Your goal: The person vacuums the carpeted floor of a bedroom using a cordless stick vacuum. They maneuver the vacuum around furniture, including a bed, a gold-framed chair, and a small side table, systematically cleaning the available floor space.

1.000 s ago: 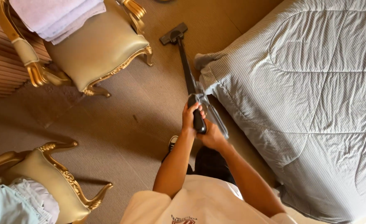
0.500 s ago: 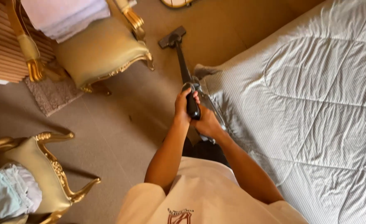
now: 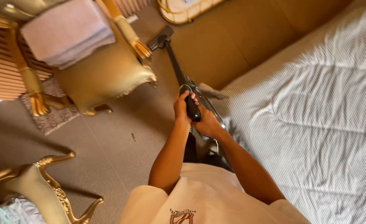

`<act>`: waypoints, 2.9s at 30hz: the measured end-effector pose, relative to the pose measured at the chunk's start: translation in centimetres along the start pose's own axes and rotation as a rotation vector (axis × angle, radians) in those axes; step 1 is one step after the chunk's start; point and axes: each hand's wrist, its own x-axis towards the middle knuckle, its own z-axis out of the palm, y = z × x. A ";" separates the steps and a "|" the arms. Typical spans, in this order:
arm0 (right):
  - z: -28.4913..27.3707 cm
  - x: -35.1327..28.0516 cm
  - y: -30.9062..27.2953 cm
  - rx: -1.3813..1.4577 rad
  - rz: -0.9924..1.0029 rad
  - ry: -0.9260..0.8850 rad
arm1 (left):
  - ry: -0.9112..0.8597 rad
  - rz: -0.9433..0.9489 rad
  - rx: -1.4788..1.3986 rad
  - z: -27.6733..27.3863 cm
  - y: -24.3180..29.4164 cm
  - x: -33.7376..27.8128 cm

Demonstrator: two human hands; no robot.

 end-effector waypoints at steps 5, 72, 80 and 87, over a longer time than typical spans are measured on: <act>0.6 6.1 -4.6 -0.009 -0.019 -0.021 | -0.006 0.039 0.010 0.6 4.7 6.3; 1.9 -14.1 3.2 0.300 0.166 0.539 | -0.450 -0.228 0.430 3.4 -7.7 -10.5; 4.0 -8.4 -3.6 0.403 0.331 0.492 | -0.340 -0.377 0.441 0.9 -2.9 -3.5; 2.4 -6.0 -6.4 0.350 0.303 0.407 | -0.214 -0.374 0.348 4.8 3.1 -4.9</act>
